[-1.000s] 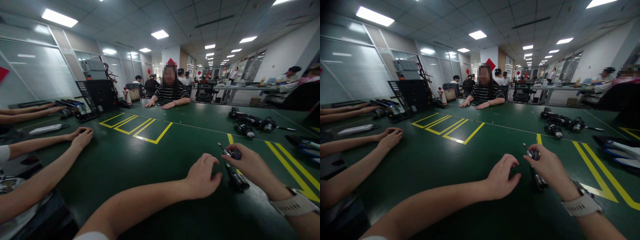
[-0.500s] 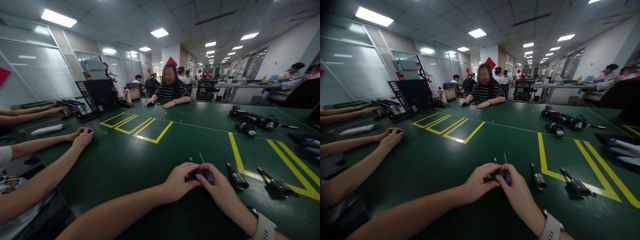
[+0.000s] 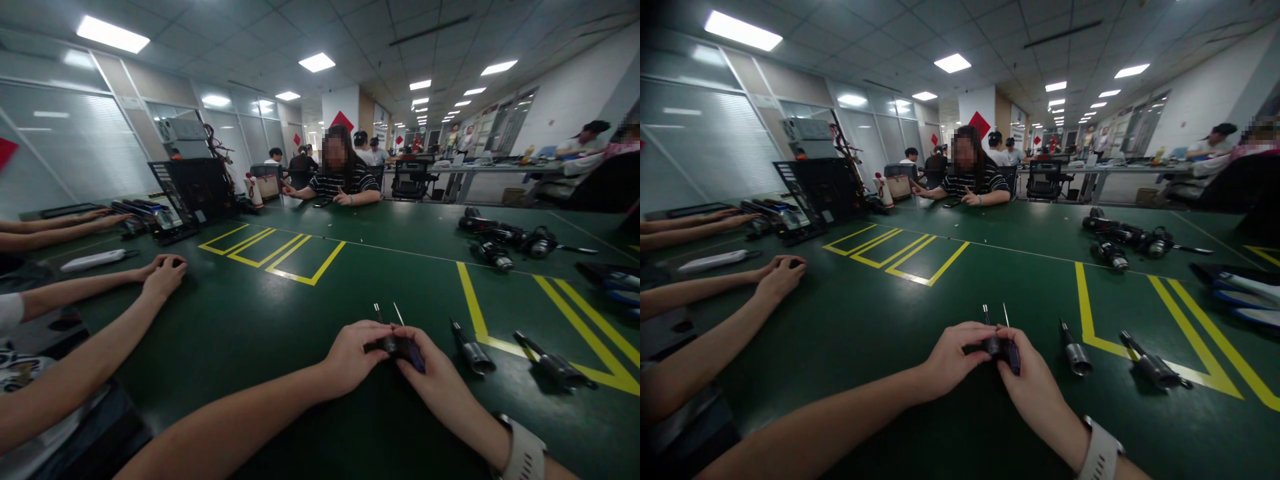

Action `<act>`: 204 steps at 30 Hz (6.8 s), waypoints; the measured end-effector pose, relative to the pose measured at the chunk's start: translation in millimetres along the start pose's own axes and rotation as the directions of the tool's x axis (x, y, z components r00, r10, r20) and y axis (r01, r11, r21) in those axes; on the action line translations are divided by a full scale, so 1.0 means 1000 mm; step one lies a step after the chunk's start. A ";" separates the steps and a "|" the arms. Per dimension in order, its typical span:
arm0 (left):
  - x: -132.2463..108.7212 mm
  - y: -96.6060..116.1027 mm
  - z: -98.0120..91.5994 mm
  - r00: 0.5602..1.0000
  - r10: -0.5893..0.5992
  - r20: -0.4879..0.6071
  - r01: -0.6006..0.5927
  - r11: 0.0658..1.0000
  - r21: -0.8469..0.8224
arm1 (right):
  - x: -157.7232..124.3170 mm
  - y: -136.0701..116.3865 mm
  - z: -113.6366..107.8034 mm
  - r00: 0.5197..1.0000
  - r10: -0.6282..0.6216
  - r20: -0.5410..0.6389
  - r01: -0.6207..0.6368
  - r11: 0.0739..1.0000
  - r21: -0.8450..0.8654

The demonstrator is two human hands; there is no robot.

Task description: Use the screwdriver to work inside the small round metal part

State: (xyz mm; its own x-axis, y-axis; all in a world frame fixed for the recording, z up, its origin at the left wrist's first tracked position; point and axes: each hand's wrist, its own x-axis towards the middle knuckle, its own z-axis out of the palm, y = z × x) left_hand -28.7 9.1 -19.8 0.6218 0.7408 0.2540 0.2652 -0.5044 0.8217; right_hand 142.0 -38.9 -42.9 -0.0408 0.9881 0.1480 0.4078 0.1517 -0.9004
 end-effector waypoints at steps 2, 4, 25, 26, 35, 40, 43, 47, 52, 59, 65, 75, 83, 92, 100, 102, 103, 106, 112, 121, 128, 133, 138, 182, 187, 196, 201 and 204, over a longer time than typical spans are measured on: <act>0.000 -0.001 0.000 1.000 0.026 0.002 -0.026 0.996 0.088 | 0.001 0.004 -0.002 1.000 0.016 -0.021 -0.016 1.000 0.002; -0.002 -0.004 0.002 0.998 0.065 0.005 -0.065 0.985 0.160 | 0.002 0.006 -0.002 0.999 0.023 -0.041 -0.023 1.000 0.007; 0.008 -0.013 0.006 0.957 -0.190 -0.221 0.084 0.907 -0.414 | -0.003 -0.012 -0.011 0.972 0.062 -0.227 -0.042 0.995 0.095; 0.010 -0.014 0.006 0.945 -0.238 -0.224 0.094 0.855 -0.510 | -0.004 -0.016 -0.012 0.966 0.062 -0.249 -0.040 0.995 0.094; 0.013 -0.011 0.001 0.850 -0.491 -0.190 0.237 0.679 -0.695 | -0.009 -0.023 -0.015 0.962 0.067 -0.266 -0.068 0.998 0.002; 0.013 -0.017 0.001 0.878 -0.453 -0.158 0.228 0.684 -0.693 | -0.008 -0.026 -0.015 0.965 0.101 -0.241 -0.110 0.994 -0.023; 0.014 -0.016 0.001 0.882 -0.448 -0.148 0.231 0.685 -0.691 | -0.008 -0.026 -0.015 0.966 0.107 -0.234 -0.118 0.992 -0.034; 0.015 -0.014 0.002 0.872 -0.468 -0.144 0.248 0.675 -0.694 | -0.008 -0.024 -0.014 0.968 0.111 -0.223 -0.125 0.991 -0.049; 0.014 -0.014 0.001 0.877 -0.461 -0.134 0.248 0.675 -0.695 | -0.006 -0.022 -0.013 0.974 0.049 -0.221 -0.077 0.990 -0.116; 0.014 -0.016 0.002 0.874 -0.460 -0.156 0.231 0.676 -0.699 | -0.009 -0.025 -0.013 0.979 -0.121 -0.163 0.077 0.964 -0.256; 0.015 -0.018 0.003 0.869 -0.469 -0.157 0.222 0.654 -0.723 | -0.018 -0.022 -0.008 0.898 -0.405 -0.171 0.343 0.889 -0.302; 0.013 -0.019 0.003 0.892 -0.434 -0.123 0.223 0.661 -0.716 | -0.018 -0.022 -0.009 0.875 -0.481 -0.054 0.457 0.858 -0.233; 0.014 -0.008 0.003 0.868 -0.471 -0.156 0.229 0.659 -0.716 | -0.014 -0.018 -0.007 0.904 -0.427 0.033 0.415 0.854 -0.313; 0.016 -0.017 0.010 0.851 -0.482 -0.209 0.211 0.677 -0.705 | -0.016 -0.022 -0.005 0.882 -0.466 0.069 0.457 0.813 -0.361; 0.015 -0.020 0.010 0.857 -0.470 -0.213 0.214 0.699 -0.682 | -0.017 -0.022 -0.006 0.876 -0.476 0.072 0.466 0.800 -0.379; 0.016 -0.020 0.010 0.858 -0.468 -0.213 0.210 0.698 -0.684 | -0.017 -0.022 -0.006 0.874 -0.481 0.068 0.470 0.800 -0.373; 0.016 -0.020 0.011 0.858 -0.466 -0.214 0.208 0.698 -0.685 | -0.017 -0.022 -0.006 0.874 -0.481 0.064 0.468 0.802 -0.372; 0.016 -0.020 0.012 0.853 -0.467 -0.232 0.201 0.705 -0.680 | -0.017 -0.023 -0.006 0.878 -0.475 0.062 0.462 0.804 -0.375; 0.017 -0.021 0.014 0.841 -0.476 -0.259 0.195 0.711 -0.675 | -0.017 -0.025 -0.003 0.872 -0.485 0.060 0.469 0.795 -0.384; 0.015 -0.029 0.012 0.833 -0.506 -0.225 0.217 0.672 -0.708 | -0.016 -0.025 -0.012 0.886 -0.400 -0.235 0.347 0.908 -0.235; 0.016 -0.019 0.005 0.828 -0.526 -0.193 0.228 0.632 -0.741 | -0.009 -0.023 -0.013 0.951 -0.201 -0.234 0.152 0.965 -0.214; 0.015 -0.023 0.005 0.836 -0.519 -0.177 0.233 0.629 -0.742 | -0.009 -0.024 -0.012 0.968 -0.170 -0.186 0.127 0.967 -0.222; 0.016 -0.023 0.007 0.838 -0.511 -0.191 0.213 0.629 -0.747 | -0.008 -0.022 -0.014 0.961 -0.211 -0.178 0.156 0.946 -0.283; 0.013 -0.016 0.013 0.873 -0.424 -0.240 0.181 0.741 -0.647 | -0.018 -0.026 -0.007 0.803 -0.591 0.079 0.554 0.690 -0.466; 0.014 -0.014 0.014 0.862 -0.444 -0.245 0.192 0.732 -0.653 | -0.017 -0.027 -0.005 0.808 -0.581 0.097 0.548 0.679 -0.489; 0.015 -0.015 0.014 0.842 -0.470 -0.265 0.194 0.723 -0.663 | -0.019 -0.028 -0.003 0.794 -0.601 0.091 0.558 0.661 -0.502; 0.015 -0.013 0.015 0.833 -0.481 -0.272 0.209 0.730 -0.651 | -0.017 -0.029 -0.002 0.793 -0.602 0.093 0.558 0.656 -0.509; 0.015 -0.014 0.015 0.835 -0.477 -0.273 0.214 0.739 -0.639 | -0.018 -0.028 -0.003 0.791 -0.606 0.090 0.564 0.663 -0.493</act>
State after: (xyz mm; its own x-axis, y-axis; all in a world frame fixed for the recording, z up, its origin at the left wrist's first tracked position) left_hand -12.2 20.5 -35.6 0.1918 0.9806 -0.0408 -0.1420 0.0688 0.9875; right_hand 133.7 -61.5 -19.3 -0.3617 0.6915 0.6253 0.6968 0.6461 -0.3115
